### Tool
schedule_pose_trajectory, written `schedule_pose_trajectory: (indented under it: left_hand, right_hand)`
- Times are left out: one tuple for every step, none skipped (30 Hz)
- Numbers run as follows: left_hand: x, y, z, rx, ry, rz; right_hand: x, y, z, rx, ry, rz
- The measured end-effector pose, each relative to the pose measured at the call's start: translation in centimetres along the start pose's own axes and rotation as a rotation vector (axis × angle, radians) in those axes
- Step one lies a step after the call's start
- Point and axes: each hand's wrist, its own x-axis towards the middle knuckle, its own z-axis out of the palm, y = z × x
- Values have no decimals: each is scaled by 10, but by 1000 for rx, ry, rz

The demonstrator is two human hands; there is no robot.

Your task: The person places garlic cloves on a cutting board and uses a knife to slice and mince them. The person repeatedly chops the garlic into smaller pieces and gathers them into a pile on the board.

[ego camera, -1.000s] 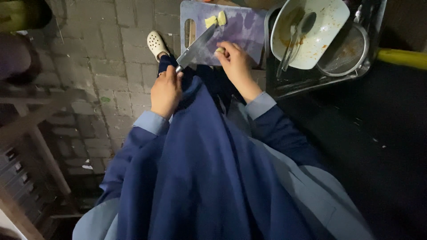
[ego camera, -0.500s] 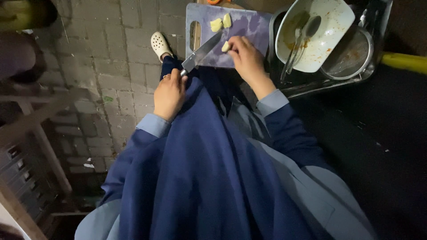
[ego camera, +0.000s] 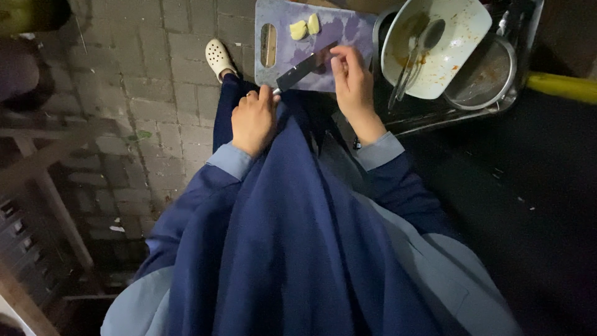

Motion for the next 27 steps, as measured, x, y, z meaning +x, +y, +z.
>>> schedule_pose_trajectory:
  left_hand:
    - [2,-2,0,18,-68,-27]
    - [2,-6,4,18,-66,-30]
    - [3,-9,8,34,-73,-37]
    - [3,-12,13,50,-80,-43]
    - [3,-12,15,49,-82,-43]
    - [3,-12,17,65,-53,-36]
    - [4,-13,19,82,-24,-29]
    - [2,-11,19,81,-26,-29]
    - [2,-10,18,64,-45,-51]
    - [2,-8,17,47,-64,-74]
    - [2,-8,17,46,-64,-74]
    - [2,-8,17,44,-62,-76]
    - [2,-7,16,41,-59,-78]
    - [2,-8,20,41,-58,-79]
    - [2,-10,23,70,-71,-80]
    - [2,-12,26,99,-83,-81]
    - [3,-11,24,98,-76,-81]
    - [4,-10,22,82,-79,-89]
    - [-1,-8,20,64,-91,-100]
    - [-5,-7,24,62,-94,-103]
    - [-1,-7,27,86,-60,-97]
    - [1,-8,30,111,-25,-92]
    - [-1,-8,32,110,-30,-94]
    - [-4,-9,34,107,-28,-88]
    - [1,-10,36,104,-12,-83]
    - [6,-10,38,104,-4,-89]
    - [3,-10,42,121,2,-100]
  right_hand:
    - [3,-4,-1,-4,7,-6]
    - [8,-8,-1,-3,5,-9]
    - [13,-11,-1,39,18,-3]
    - [17,-15,-2,81,31,2]
    - [25,-17,-2,80,30,4]
    - [33,-20,-2,83,75,-54]
    - [40,-23,-2,87,118,-113]
    - [49,-22,3,86,117,-111]
    - [60,-21,7,62,185,-208]
    - [71,-21,11,38,251,-305]
    - [77,-25,13,37,251,-305]
    - [84,-28,16,-21,286,-327]
    - [90,-32,18,-80,320,-350]
    - [90,-32,23,-80,320,-352]
    - [91,-33,29,-316,341,-327]
    - [92,-34,34,-551,361,-301]
    - [91,-16,58,-551,365,-307]
    - [89,2,81,-625,336,-358]
    - [83,19,105,-698,299,-404]
    - [81,23,100,-698,294,-405]
    - [87,27,98,-634,307,-335]
    - [93,30,95,-569,319,-266]
    - [95,10,78,-569,313,-264]
    - [98,-9,61,-317,370,-256]
    - [108,-28,44,-61,429,-258]
    - [113,-37,41,-58,427,-267]
    - [110,-46,37,-168,497,-321]
